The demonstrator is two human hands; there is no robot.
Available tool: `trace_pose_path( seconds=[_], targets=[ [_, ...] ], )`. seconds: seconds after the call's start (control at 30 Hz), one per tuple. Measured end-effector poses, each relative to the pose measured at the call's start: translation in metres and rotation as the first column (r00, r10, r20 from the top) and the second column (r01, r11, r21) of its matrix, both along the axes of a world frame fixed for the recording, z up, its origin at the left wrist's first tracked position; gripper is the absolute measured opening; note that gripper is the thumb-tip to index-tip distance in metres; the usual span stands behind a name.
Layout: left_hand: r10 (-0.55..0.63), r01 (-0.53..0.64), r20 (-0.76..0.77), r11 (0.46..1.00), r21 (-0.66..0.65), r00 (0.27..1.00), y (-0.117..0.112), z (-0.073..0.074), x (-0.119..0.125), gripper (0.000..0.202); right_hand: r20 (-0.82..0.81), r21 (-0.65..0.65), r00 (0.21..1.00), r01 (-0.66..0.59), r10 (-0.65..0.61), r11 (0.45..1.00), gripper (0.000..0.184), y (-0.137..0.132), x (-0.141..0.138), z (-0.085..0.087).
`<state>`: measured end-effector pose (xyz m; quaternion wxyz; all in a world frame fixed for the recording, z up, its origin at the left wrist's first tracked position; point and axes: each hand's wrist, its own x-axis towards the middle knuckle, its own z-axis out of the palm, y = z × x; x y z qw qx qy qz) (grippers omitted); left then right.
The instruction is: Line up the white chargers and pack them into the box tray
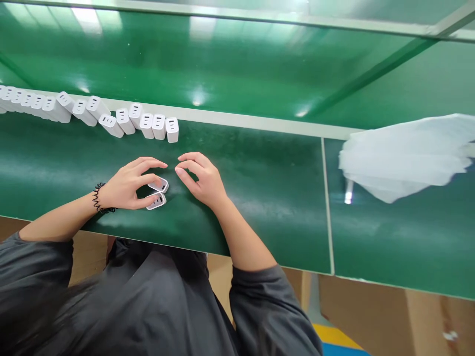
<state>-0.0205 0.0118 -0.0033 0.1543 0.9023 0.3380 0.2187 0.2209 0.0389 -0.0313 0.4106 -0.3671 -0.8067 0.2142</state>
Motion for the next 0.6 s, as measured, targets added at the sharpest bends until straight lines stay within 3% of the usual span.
trace_pose_path(
  seconds=[0.13,0.23,0.3,0.37,0.43,0.47,0.53,0.6],
  targets=[
    [-0.054,0.055,-0.053,0.998,0.011,0.997,-0.001,0.006,0.001,0.015,0.016,-0.002,1.000,0.023,-0.023,1.000,0.021,0.011,0.003,-0.011],
    [-0.023,0.027,-0.062,0.997,0.073,0.998,-0.011,0.026,-0.008,0.020,0.007,0.000,0.999,0.036,-0.036,0.999,0.023,0.015,0.008,-0.015],
    [0.094,-0.089,-0.046,0.991,0.101,0.994,-0.029,0.044,-0.030,0.021,0.023,0.017,0.998,0.052,-0.053,0.998,0.023,0.014,0.010,-0.016],
    [0.297,-0.292,-0.019,0.949,0.119,0.955,-0.060,0.060,-0.065,0.021,0.078,0.042,0.994,0.073,-0.077,0.996,0.024,0.013,0.011,-0.019],
    [0.540,-0.536,0.009,0.833,0.135,0.841,-0.106,0.069,-0.108,0.018,0.126,0.099,0.989,0.062,-0.074,0.993,0.022,0.014,0.012,-0.025],
    [0.659,-0.655,0.025,0.742,0.141,0.752,-0.134,0.069,-0.130,0.016,0.145,0.129,0.987,0.045,-0.063,0.991,0.020,0.015,0.012,-0.029],
    [0.849,-0.844,0.037,0.519,0.135,0.528,-0.197,0.057,-0.170,0.015,0.180,0.167,0.983,0.006,-0.036,0.986,0.018,0.020,0.013,-0.038],
    [0.973,-0.968,-0.035,0.231,0.095,0.229,-0.260,0.033,-0.200,0.015,0.227,0.185,0.973,-0.011,-0.032,0.983,0.017,0.024,0.015,-0.047]
  ],
)
